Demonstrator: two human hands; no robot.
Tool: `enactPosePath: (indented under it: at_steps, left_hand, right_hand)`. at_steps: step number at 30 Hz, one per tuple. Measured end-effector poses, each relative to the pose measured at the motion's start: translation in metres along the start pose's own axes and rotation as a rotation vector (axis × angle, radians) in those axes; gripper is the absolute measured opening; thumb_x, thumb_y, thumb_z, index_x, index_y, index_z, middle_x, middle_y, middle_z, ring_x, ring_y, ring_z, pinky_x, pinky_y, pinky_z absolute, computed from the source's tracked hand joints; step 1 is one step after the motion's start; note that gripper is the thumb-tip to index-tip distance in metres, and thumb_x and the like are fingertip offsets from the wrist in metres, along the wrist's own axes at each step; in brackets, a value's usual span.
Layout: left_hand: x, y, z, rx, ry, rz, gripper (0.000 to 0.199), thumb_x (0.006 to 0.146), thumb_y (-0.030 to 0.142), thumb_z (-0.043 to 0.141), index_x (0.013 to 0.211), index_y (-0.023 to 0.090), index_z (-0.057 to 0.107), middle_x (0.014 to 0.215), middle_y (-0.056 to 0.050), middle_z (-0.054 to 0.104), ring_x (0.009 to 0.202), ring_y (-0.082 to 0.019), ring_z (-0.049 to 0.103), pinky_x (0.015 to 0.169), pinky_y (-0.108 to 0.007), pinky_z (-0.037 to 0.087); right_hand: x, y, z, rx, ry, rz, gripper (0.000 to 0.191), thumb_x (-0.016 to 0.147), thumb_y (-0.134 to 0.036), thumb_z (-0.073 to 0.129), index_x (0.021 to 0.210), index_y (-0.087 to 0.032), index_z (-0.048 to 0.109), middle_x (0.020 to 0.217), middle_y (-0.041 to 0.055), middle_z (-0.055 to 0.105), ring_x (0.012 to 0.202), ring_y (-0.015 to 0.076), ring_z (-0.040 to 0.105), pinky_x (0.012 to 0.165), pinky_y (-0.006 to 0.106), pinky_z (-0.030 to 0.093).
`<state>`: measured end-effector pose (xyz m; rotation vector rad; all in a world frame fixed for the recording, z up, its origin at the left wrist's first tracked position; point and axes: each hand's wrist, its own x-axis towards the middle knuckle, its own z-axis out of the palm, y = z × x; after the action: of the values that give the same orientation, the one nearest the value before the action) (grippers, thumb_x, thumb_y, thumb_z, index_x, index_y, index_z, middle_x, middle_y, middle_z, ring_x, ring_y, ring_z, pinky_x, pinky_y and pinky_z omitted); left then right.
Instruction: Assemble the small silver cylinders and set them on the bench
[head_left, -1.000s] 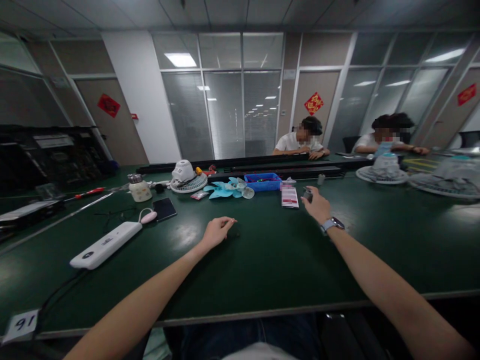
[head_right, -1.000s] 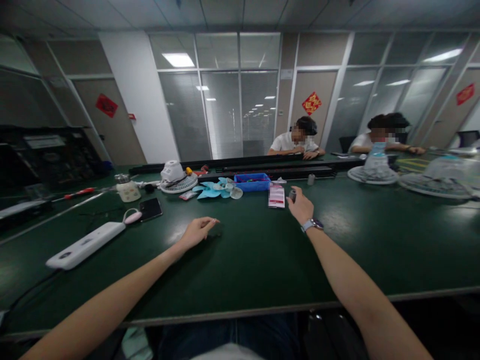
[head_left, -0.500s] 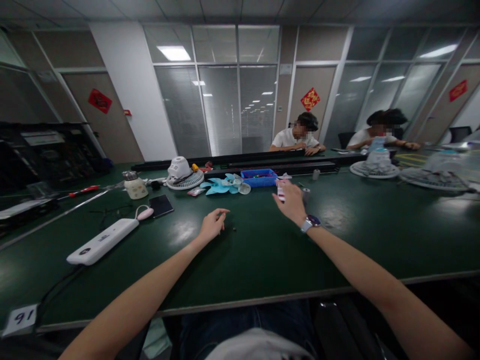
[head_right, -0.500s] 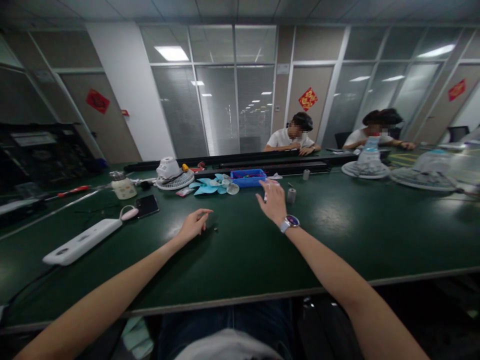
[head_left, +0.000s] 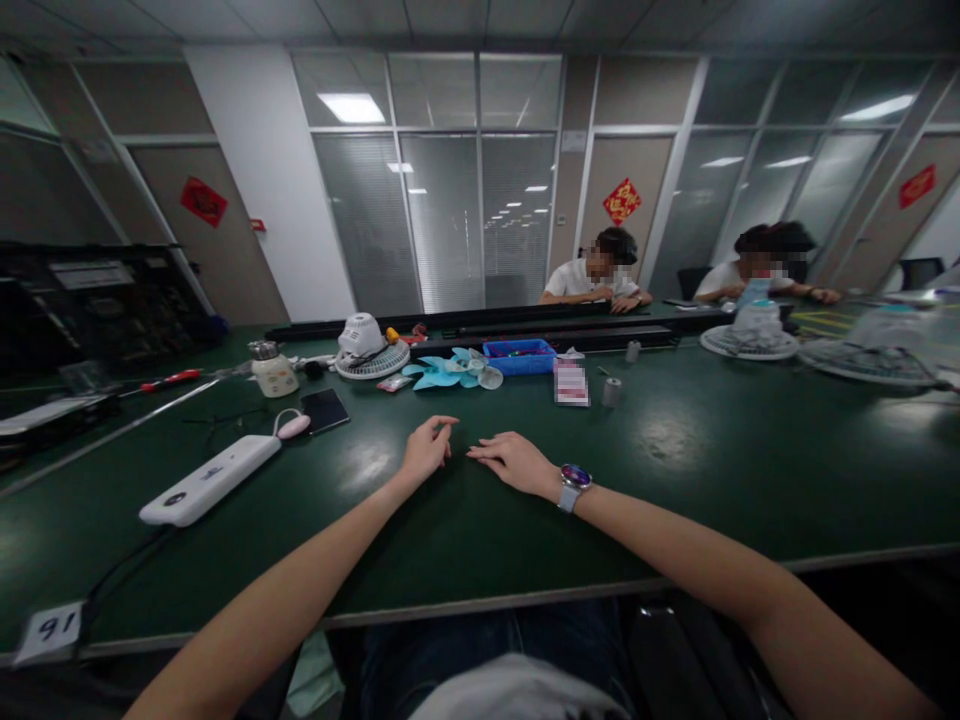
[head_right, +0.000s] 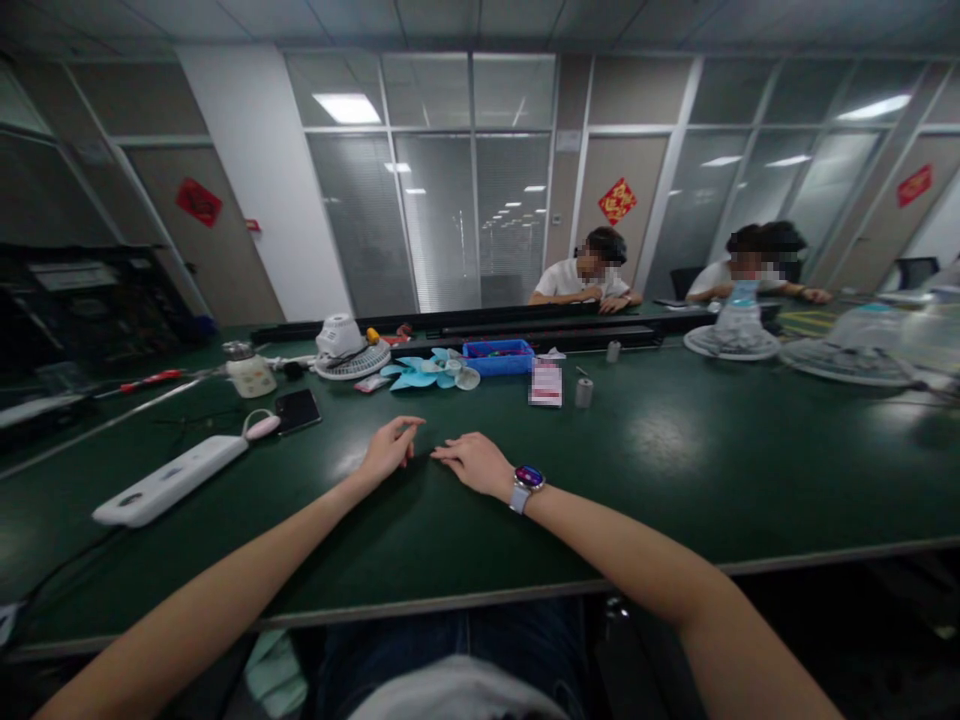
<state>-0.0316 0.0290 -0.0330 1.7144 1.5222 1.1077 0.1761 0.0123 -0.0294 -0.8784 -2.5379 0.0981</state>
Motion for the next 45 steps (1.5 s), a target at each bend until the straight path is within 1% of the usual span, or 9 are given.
enactPosePath:
  at_steps: [3,6,13,15,18,26,31,35,45]
  left_hand:
    - [-0.001,0.002,0.000,0.005,0.008,0.000,0.033,0.091,0.030,0.044,0.115,0.015,0.063,0.049,0.007,0.051,0.035,-0.009,0.046,0.038,-0.018,0.035]
    - [-0.001,0.002,0.000,0.010,0.003,-0.001,0.034,0.091,0.030,0.044,0.115,0.016,0.063,0.049,0.007,0.052,0.036,-0.009,0.047,0.039,-0.018,0.036]
    - [-0.002,0.001,0.000,0.006,-0.009,0.015,0.034,0.091,0.031,0.045,0.116,0.015,0.062,0.051,0.006,0.053,0.037,-0.009,0.048,0.040,-0.018,0.038]
    - [-0.001,-0.001,0.000,0.003,-0.007,0.022,0.034,0.091,0.031,0.045,0.115,0.016,0.062,0.051,0.006,0.053,0.038,-0.009,0.049,0.040,-0.018,0.038]
    - [0.000,-0.003,0.001,0.002,-0.003,0.022,0.034,0.090,0.032,0.046,0.115,0.016,0.063,0.051,0.006,0.053,0.037,-0.009,0.049,0.040,-0.018,0.038]
    - [0.000,-0.003,0.001,0.023,-0.006,0.016,0.033,0.088,0.032,0.049,0.110,0.015,0.065,0.051,0.005,0.053,0.038,-0.009,0.048,0.040,-0.018,0.039]
    - [0.000,-0.004,0.000,0.039,-0.019,0.026,0.034,0.087,0.035,0.050,0.109,0.015,0.066,0.052,0.004,0.054,0.040,-0.010,0.050,0.040,-0.019,0.040]
    - [0.000,-0.005,-0.001,0.048,-0.040,0.041,0.035,0.087,0.036,0.050,0.110,0.016,0.066,0.053,0.004,0.055,0.041,-0.011,0.051,0.041,-0.019,0.040]
    - [-0.001,-0.004,-0.001,0.076,-0.039,0.038,0.033,0.087,0.035,0.050,0.109,0.017,0.067,0.054,0.004,0.057,0.042,-0.011,0.053,0.043,-0.020,0.041]
  right_hand:
    - [0.001,0.003,-0.004,-0.045,0.022,0.000,0.030,0.094,-0.017,0.053,0.118,-0.027,0.069,0.116,0.0033,0.071,0.111,0.0183,0.064,0.097,0.035,0.045]
    - [0.000,0.024,-0.021,-0.164,0.128,0.053,0.032,0.094,-0.016,0.051,0.119,-0.027,0.068,0.112,0.0038,0.073,0.102,0.0181,0.066,0.096,0.035,0.043]
    - [-0.048,0.135,-0.096,-0.403,0.607,0.707,0.037,0.094,-0.034,0.045,0.120,-0.025,0.069,0.105,0.0084,0.074,0.089,0.0251,0.067,0.077,0.033,0.047]
    - [-0.064,0.159,-0.107,-0.399,0.655,0.797,0.037,0.092,-0.034,0.046,0.118,-0.024,0.070,0.104,0.0083,0.075,0.089,0.0256,0.068,0.076,0.034,0.047]
    - [-0.076,0.179,-0.110,-0.379,0.654,0.830,0.036,0.091,-0.032,0.047,0.115,-0.024,0.071,0.105,0.0079,0.074,0.091,0.0252,0.067,0.077,0.034,0.047]
    - [-0.078,0.191,-0.101,-0.368,0.564,0.895,0.033,0.090,-0.031,0.049,0.112,-0.022,0.073,0.105,0.0102,0.074,0.090,0.0247,0.067,0.076,0.033,0.048]
    - [-0.081,0.195,-0.099,-0.362,0.583,0.883,0.032,0.092,-0.033,0.048,0.109,-0.022,0.073,0.104,0.0098,0.075,0.091,0.0244,0.067,0.076,0.032,0.048]
    - [-0.079,0.195,-0.097,-0.353,0.618,0.866,0.033,0.092,-0.036,0.048,0.110,-0.023,0.073,0.103,0.0082,0.075,0.091,0.0244,0.068,0.074,0.032,0.048]
    - [-0.075,0.189,-0.097,-0.406,0.538,0.921,0.035,0.093,-0.037,0.047,0.110,-0.023,0.073,0.102,0.0105,0.075,0.087,0.0251,0.068,0.072,0.033,0.047]
